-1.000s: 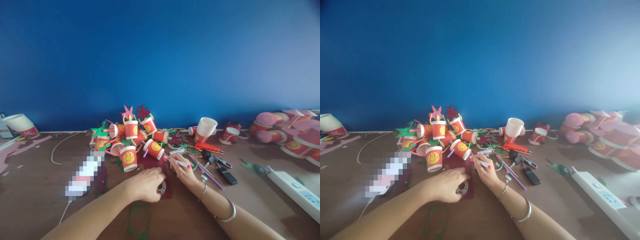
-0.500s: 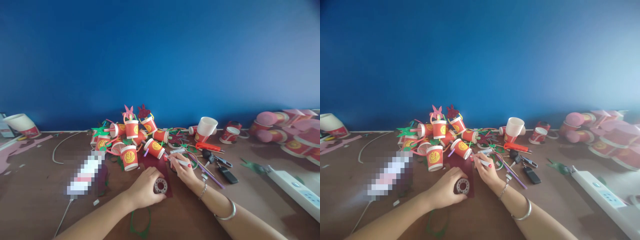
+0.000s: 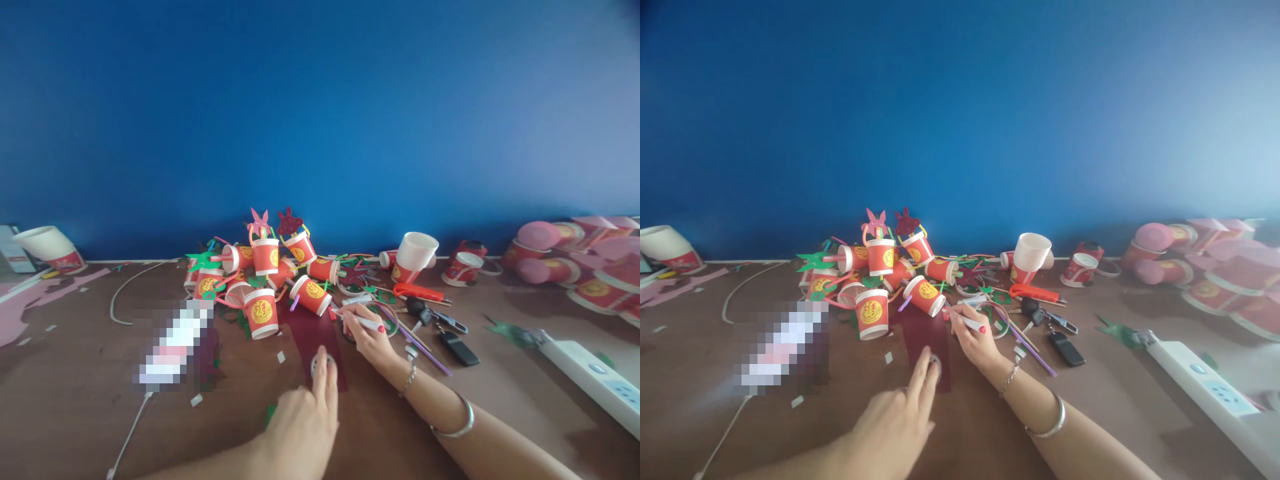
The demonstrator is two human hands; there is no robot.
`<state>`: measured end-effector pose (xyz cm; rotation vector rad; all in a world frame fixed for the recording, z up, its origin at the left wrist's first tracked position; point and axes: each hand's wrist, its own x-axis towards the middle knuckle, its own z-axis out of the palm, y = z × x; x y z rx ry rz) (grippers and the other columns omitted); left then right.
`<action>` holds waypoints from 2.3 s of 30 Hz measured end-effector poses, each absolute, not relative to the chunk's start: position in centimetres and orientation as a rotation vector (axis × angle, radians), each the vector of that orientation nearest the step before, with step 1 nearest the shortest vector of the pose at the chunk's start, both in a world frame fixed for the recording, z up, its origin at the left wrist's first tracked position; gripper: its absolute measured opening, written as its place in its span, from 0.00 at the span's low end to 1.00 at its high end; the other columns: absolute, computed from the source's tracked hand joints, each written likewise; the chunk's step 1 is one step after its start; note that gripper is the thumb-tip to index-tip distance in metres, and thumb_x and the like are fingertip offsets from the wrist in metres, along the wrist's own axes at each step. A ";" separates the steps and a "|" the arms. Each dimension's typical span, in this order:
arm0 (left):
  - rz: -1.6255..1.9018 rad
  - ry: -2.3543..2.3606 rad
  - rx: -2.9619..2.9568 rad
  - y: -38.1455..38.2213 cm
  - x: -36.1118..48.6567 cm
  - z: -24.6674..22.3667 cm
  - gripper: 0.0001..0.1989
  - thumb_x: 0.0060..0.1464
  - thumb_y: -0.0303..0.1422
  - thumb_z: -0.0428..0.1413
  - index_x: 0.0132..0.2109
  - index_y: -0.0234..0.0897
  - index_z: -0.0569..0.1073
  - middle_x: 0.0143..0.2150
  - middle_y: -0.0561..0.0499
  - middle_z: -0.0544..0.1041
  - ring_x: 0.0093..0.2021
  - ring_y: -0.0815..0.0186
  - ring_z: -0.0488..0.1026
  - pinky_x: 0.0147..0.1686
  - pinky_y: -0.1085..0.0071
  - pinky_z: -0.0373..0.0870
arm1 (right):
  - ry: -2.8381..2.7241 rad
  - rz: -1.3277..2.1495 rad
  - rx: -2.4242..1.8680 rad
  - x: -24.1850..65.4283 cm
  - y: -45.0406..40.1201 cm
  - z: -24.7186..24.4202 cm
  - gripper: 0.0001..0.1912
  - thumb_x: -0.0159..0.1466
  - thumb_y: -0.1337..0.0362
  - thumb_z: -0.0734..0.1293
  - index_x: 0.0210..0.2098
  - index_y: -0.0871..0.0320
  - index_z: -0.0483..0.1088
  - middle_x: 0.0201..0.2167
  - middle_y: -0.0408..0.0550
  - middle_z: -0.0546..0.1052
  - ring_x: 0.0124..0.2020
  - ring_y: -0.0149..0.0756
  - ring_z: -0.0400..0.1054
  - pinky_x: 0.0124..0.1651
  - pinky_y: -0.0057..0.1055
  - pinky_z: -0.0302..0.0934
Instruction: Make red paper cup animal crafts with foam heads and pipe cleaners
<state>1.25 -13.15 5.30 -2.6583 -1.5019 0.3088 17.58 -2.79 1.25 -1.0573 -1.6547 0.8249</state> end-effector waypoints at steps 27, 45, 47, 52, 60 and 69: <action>0.116 -1.487 -2.464 -14.4 3.6 1.5 0.26 0.52 0.26 0.52 0.59 0.31 0.68 0.54 0.22 0.70 0.16 0.66 0.70 0.11 0.74 0.60 | -1.653 0.820 -1.111 17.7 -3.0 1.4 0.11 0.65 0.57 0.60 0.34 0.57 0.68 0.20 0.41 0.68 0.21 0.29 0.61 0.24 0.26 0.57; 0.133 -1.497 -2.564 -15.9 3.8 1.6 0.17 0.54 0.29 0.52 0.51 0.33 0.73 0.55 0.21 0.69 0.17 0.66 0.71 0.15 0.75 0.55 | -2.500 0.455 -0.885 17.1 -4.4 3.1 0.13 0.67 0.65 0.57 0.49 0.55 0.66 0.39 0.51 0.75 0.35 0.36 0.72 0.38 0.30 0.65; 0.140 -1.477 -2.598 -15.8 3.8 1.3 0.17 0.53 0.29 0.52 0.51 0.32 0.72 0.54 0.20 0.69 0.17 0.66 0.70 0.15 0.75 0.54 | -2.537 0.422 -0.874 17.0 -4.6 3.5 0.13 0.67 0.66 0.57 0.49 0.56 0.66 0.38 0.51 0.74 0.33 0.35 0.71 0.36 0.29 0.65; 0.161 -1.483 -2.655 -15.6 3.7 1.6 0.18 0.54 0.29 0.52 0.52 0.30 0.72 0.54 0.19 0.69 0.17 0.66 0.71 0.15 0.76 0.54 | -2.618 0.334 -0.891 16.8 -4.8 3.7 0.13 0.66 0.68 0.57 0.48 0.58 0.66 0.39 0.52 0.73 0.34 0.37 0.71 0.34 0.29 0.66; 0.217 -1.500 -2.649 -15.3 3.6 2.6 0.18 0.54 0.28 0.52 0.52 0.29 0.72 0.55 0.19 0.68 0.18 0.66 0.72 0.15 0.75 0.57 | -2.597 0.344 -0.871 16.9 -4.6 3.4 0.13 0.66 0.68 0.57 0.48 0.58 0.66 0.39 0.53 0.73 0.34 0.37 0.71 0.35 0.30 0.66; 0.246 -1.550 -2.524 -14.9 3.7 1.8 0.23 0.53 0.26 0.52 0.56 0.29 0.70 0.57 0.20 0.65 0.17 0.67 0.71 0.13 0.74 0.60 | -2.555 0.369 -0.872 16.9 -4.7 3.3 0.12 0.66 0.67 0.57 0.48 0.58 0.66 0.39 0.53 0.74 0.36 0.38 0.72 0.37 0.31 0.67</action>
